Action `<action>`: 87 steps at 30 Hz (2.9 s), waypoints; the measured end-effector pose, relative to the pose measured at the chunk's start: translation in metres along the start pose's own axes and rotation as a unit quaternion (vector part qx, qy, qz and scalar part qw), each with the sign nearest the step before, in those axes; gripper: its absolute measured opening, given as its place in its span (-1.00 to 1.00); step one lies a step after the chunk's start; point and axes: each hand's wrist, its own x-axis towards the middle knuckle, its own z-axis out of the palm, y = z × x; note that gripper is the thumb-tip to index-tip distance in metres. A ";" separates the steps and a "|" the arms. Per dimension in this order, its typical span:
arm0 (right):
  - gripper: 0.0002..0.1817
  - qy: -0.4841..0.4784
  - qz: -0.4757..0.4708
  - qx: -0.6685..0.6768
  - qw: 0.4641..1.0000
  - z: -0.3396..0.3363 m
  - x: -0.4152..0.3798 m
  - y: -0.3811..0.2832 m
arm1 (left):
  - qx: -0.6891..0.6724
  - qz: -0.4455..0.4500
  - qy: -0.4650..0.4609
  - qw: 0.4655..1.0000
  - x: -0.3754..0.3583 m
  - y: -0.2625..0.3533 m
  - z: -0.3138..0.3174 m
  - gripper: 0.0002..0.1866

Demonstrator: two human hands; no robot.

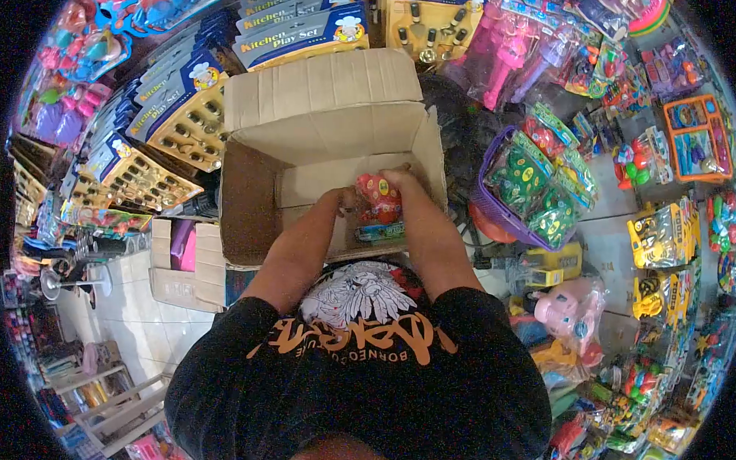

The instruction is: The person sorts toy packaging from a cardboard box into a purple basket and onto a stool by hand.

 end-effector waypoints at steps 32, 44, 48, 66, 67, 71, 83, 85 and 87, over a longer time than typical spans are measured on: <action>-0.54 -0.097 -0.313 0.333 0.884 -0.043 -0.129 -0.054 | -0.439 0.332 -0.010 0.835 -0.119 -0.043 -0.086 -0.74; -0.71 0.013 -0.421 0.613 0.668 -0.023 -0.236 -0.017 | -0.630 0.491 -0.144 0.584 -0.146 -0.042 -0.033 -0.25; -0.70 -0.023 -0.425 0.720 0.549 -0.011 -0.240 -0.006 | -0.569 0.509 -0.133 0.632 -0.160 0.002 0.008 -0.28; -0.63 0.119 -0.472 0.684 0.543 -0.092 -0.296 0.249 | -0.698 0.443 -0.069 0.558 -0.161 0.214 0.189 -0.59; -0.60 0.182 -0.480 0.667 0.540 -0.103 -0.304 0.268 | -0.700 0.412 -0.101 0.575 -0.152 0.219 0.202 -0.63; -0.50 0.313 -0.415 0.586 0.622 -0.137 -0.330 0.346 | -0.585 0.400 -0.148 0.690 -0.138 0.240 0.250 -0.59; -0.58 0.387 -0.324 0.480 0.717 -0.157 -0.291 0.383 | -0.525 0.336 -0.172 0.763 -0.102 0.282 0.279 -0.64; -0.61 0.391 -0.331 0.485 0.709 -0.169 -0.273 0.375 | -0.532 0.348 -0.176 0.752 -0.081 0.286 0.267 -0.63; -0.61 0.429 -0.292 0.483 0.705 -0.184 -0.259 0.359 | -0.537 0.362 -0.185 0.739 -0.055 0.294 0.254 -0.62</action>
